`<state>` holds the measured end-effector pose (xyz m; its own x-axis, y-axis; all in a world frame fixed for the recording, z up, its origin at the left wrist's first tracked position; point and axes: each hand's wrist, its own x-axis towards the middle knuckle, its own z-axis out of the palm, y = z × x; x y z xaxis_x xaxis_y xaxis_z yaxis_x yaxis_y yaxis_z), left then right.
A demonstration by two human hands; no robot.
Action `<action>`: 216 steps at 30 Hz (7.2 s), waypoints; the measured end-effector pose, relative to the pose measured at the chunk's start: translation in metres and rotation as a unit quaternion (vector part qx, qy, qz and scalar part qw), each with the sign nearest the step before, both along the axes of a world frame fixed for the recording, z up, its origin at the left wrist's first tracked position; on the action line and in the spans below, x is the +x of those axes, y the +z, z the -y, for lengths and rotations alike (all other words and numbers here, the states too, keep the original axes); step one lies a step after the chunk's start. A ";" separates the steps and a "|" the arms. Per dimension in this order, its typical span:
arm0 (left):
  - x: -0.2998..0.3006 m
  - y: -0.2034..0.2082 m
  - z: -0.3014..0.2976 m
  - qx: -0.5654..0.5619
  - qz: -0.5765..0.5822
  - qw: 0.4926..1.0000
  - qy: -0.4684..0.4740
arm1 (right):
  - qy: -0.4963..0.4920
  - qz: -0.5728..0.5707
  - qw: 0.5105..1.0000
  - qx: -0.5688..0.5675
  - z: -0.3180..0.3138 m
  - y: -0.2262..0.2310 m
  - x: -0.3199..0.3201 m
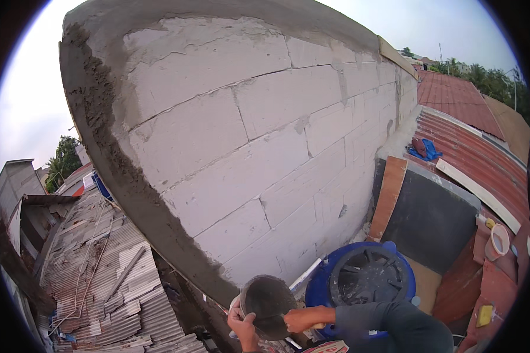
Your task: The person applies wet plaster from a bucket onto a wall using a trowel. The person gathers plaster onto the trowel and smooths it along the corner and flat surfaces of the masonry wall.
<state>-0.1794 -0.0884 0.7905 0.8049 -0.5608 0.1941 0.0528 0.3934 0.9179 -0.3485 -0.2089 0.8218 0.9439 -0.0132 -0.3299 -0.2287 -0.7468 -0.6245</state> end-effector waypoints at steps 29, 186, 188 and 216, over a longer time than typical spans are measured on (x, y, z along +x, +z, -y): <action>-0.011 -0.004 -0.020 0.048 0.024 0.996 -0.068 | -0.148 0.020 0.985 -0.083 0.025 -0.018 -0.009; -0.490 -0.048 -0.079 0.008 -0.241 0.941 0.237 | -0.662 0.213 0.603 0.390 0.211 -0.382 -0.547; -0.491 -0.060 -0.091 0.008 -0.232 0.925 0.299 | -0.671 0.188 0.599 0.395 0.208 -0.382 -0.545; -0.472 -0.091 -0.071 -0.071 -0.259 0.951 0.156 | -0.647 0.209 0.656 0.327 0.189 -0.344 -0.553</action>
